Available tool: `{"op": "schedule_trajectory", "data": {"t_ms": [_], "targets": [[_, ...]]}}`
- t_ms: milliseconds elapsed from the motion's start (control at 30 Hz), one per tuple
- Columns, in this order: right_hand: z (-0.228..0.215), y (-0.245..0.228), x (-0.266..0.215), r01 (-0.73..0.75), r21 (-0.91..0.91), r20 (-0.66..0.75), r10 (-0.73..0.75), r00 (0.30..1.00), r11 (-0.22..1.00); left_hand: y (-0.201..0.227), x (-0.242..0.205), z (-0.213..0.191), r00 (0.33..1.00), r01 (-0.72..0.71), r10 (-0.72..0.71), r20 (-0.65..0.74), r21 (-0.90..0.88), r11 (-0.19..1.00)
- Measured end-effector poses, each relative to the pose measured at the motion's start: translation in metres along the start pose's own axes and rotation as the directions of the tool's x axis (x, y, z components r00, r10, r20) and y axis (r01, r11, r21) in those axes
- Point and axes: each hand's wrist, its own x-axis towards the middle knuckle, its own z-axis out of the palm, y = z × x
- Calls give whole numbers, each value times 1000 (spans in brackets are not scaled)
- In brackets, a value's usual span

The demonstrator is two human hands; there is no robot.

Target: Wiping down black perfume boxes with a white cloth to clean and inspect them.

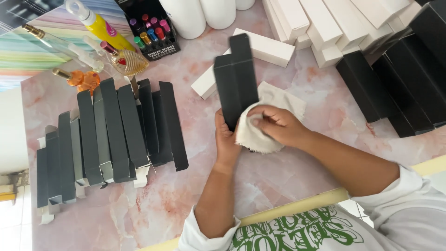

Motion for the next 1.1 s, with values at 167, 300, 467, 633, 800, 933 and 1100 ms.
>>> {"op": "schedule_trajectory", "data": {"t_ms": [167,300,467,633,800,933,1100], "targets": [[-38,44,11,144,190,-272,-89,958,971,21,-6,-2,968,85,-118,223,153,985],[-76,25,27,213,185,-555,-76,828,959,29,-12,3,900,167,-233,368,202,965],[-75,0,31,255,283,-620,-26,784,925,42,-13,8,894,158,-263,362,295,942],[-26,26,18,190,333,-532,18,847,924,23,-11,18,979,125,-166,118,298,946],[6,39,1,-321,309,-103,368,924,895,24,-7,3,964,-41,116,-239,300,953],[9,32,-5,-459,259,-9,477,879,850,45,-5,4,953,-38,111,-282,252,967],[1,49,1,-352,268,52,352,935,897,9,-7,13,980,-67,113,-164,267,961]]}}
